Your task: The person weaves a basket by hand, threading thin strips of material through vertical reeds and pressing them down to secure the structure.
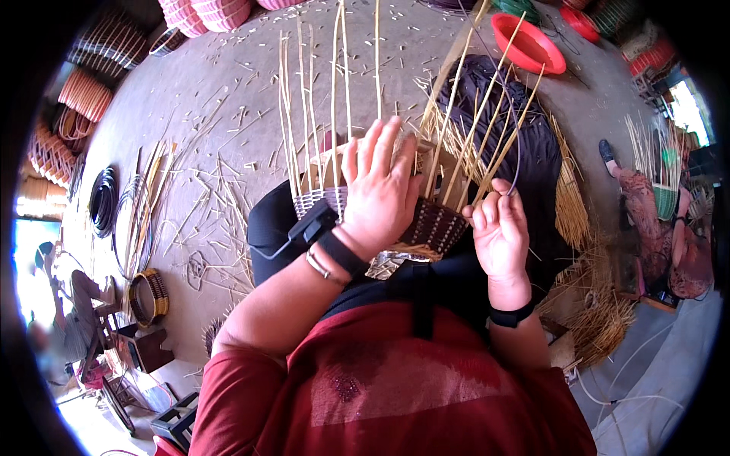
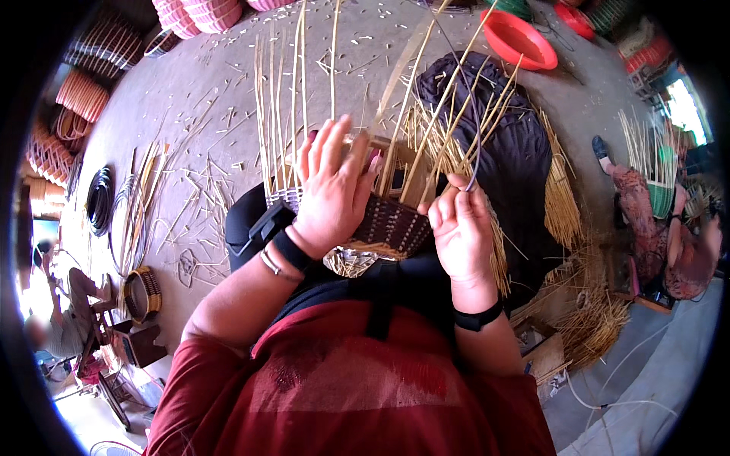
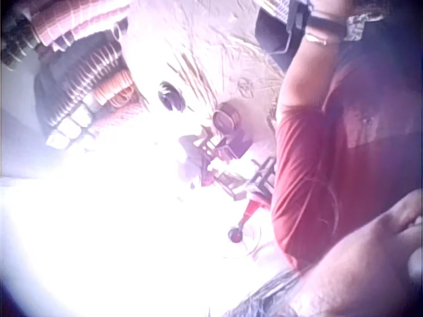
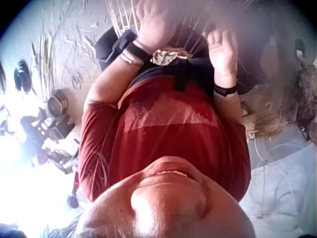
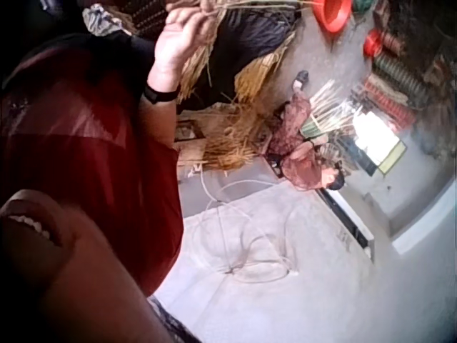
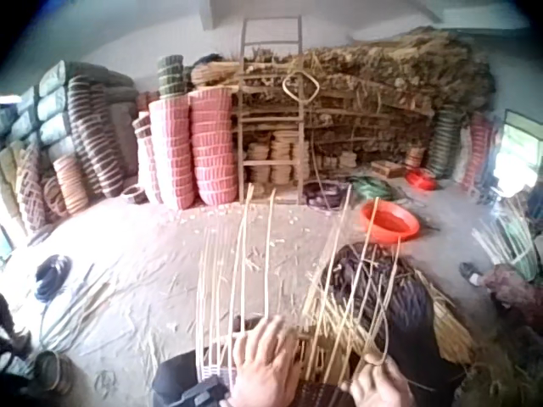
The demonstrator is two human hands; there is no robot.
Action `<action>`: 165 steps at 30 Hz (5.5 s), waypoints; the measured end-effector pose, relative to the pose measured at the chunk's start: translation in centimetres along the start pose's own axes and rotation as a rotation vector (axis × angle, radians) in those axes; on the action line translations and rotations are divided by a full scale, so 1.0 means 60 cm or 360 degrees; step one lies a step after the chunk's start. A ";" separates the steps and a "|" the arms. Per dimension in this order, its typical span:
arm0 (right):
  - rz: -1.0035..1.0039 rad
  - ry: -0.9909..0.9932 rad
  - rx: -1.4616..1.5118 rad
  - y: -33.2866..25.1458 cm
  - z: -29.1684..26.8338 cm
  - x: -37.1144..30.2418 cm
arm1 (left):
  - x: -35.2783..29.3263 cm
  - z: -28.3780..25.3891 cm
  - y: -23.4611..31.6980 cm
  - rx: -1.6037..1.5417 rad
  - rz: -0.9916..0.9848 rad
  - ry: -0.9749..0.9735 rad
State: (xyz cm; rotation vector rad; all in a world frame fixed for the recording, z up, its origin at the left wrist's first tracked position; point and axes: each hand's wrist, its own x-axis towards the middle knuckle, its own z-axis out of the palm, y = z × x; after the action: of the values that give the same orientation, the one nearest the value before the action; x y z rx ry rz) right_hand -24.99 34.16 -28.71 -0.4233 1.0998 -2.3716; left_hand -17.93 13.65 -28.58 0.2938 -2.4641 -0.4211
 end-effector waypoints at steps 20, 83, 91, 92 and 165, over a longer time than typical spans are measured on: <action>0.0204 0.0691 -0.0222 0.000 -0.047 0.008 | -0.005 -0.011 0.083 0.0073 -0.0074 -0.0623; 0.0051 0.0235 -0.0023 -0.043 0.019 0.045 | 0.014 -0.018 0.085 0.0329 0.0242 -0.0574; 0.0076 -0.0602 -0.0348 0.056 0.153 0.083 | -0.071 -0.069 -0.197 -0.1185 -0.0520 -0.0075; 0.0233 -0.0456 -0.0299 0.094 0.117 0.099 | -0.099 -0.022 -0.220 -0.1140 -0.0640 -0.0075; 0.0309 0.0888 -0.0159 0.069 -0.099 0.046 | -0.062 0.119 0.053 0.0291 0.0000 -0.0790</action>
State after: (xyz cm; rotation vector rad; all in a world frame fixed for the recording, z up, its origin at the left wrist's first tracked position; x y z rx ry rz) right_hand -28.82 34.01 -35.45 0.3278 1.4257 -2.3201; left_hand -19.66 19.36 -34.84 0.2909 -2.9974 -0.2935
